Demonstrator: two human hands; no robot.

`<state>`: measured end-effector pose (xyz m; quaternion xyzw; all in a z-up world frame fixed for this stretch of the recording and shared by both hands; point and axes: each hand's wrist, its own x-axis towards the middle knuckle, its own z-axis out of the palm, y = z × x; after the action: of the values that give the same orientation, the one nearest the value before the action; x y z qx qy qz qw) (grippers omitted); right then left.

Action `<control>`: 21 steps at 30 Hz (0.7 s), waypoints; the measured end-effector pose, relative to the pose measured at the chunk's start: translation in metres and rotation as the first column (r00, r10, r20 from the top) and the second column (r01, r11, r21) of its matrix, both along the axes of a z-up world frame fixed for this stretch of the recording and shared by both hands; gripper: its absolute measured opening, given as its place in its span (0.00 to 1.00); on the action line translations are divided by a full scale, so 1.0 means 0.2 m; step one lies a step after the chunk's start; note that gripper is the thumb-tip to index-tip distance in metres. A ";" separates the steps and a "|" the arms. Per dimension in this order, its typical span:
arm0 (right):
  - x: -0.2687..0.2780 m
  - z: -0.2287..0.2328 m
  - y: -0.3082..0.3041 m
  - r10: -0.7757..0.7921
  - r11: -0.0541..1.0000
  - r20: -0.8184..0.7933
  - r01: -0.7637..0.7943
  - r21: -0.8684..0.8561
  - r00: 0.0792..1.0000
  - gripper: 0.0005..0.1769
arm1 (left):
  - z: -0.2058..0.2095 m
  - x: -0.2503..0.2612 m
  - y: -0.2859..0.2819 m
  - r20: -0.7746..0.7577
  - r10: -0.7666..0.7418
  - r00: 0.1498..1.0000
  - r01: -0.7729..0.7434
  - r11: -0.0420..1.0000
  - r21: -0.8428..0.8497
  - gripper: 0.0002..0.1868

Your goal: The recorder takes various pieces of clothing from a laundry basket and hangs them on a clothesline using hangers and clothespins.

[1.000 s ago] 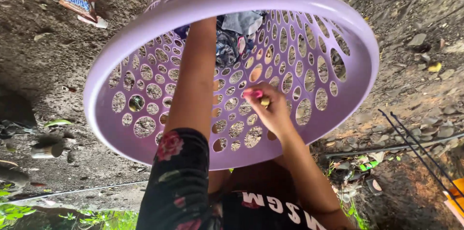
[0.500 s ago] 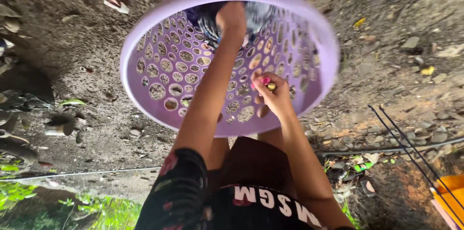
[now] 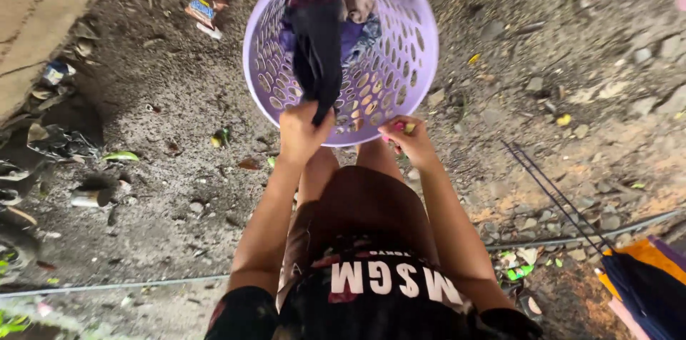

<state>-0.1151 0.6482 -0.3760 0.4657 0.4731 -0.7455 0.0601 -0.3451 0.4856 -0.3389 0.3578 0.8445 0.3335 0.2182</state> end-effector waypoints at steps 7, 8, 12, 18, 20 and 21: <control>0.02 0.16 0.06 -0.031 0.999 -0.042 0.029 -0.034 0.999 0.06 | 0.72 0.03 0.00 0.331 -0.102 0.938 -0.065 0.886 0.459 0.09; 0.02 0.19 0.06 -0.123 0.992 0.006 0.124 -0.026 0.992 0.07 | 0.74 0.06 -0.03 0.365 -0.163 0.916 -0.069 0.835 0.546 0.07; 0.05 0.46 0.08 -0.167 0.986 -0.238 0.158 -0.054 0.957 0.26 | 0.71 0.20 -0.13 0.684 -0.274 0.676 -0.315 0.732 0.604 0.04; 0.22 0.80 -0.12 0.182 0.940 -0.557 0.022 0.340 0.810 0.18 | 0.97 0.32 -0.05 0.795 -0.557 0.242 -0.561 0.588 0.583 0.15; 0.21 0.91 -0.24 -0.111 0.964 -0.477 0.211 0.160 0.872 0.18 | 0.96 0.35 -0.11 0.780 -0.596 0.192 -0.489 0.630 0.603 0.16; 0.19 0.93 -0.29 -0.129 0.957 -0.483 0.236 0.167 0.866 0.18 | 0.98 0.33 -0.15 0.773 -0.608 0.181 -0.470 0.637 0.611 0.16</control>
<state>-0.0773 0.5910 -0.1898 0.3192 0.5068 -0.7805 -0.1790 -0.2792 0.4547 -0.1425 0.1547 0.2427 0.7872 0.5454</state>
